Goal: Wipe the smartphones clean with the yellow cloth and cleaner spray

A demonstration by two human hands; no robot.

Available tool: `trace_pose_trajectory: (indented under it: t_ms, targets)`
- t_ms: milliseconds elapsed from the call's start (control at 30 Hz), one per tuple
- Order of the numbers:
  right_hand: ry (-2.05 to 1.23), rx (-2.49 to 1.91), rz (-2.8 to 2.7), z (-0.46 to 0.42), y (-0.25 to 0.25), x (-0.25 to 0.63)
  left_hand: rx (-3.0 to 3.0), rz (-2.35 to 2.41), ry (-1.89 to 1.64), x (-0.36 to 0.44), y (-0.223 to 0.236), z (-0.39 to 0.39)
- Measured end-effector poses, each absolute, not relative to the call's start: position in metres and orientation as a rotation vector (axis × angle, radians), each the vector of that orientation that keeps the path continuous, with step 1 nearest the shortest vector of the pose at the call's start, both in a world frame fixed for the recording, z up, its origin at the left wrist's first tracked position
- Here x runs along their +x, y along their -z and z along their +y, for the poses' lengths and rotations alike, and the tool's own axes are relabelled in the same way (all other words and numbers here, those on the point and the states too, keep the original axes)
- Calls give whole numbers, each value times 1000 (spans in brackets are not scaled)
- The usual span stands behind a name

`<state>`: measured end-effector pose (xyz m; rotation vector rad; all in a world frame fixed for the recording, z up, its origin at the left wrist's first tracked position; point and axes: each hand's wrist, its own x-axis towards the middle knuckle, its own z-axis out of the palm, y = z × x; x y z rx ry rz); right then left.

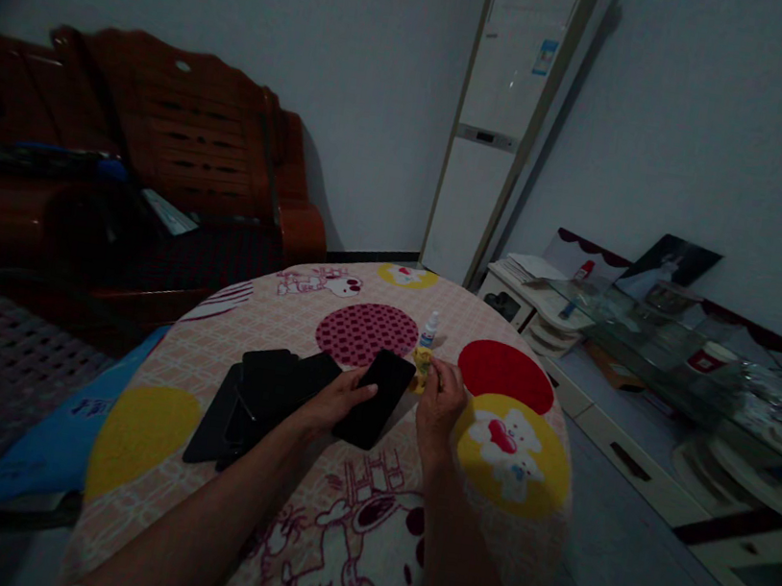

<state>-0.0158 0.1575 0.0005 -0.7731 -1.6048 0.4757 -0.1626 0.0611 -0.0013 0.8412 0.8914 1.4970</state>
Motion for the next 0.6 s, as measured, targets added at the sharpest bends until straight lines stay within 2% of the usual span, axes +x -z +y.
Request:
trace_pose_trajectory:
  t_ms: [600]
  targets:
    - [-354,-480,-1945,136,-22,-23,1096,976,-1456,-162,-17,53]
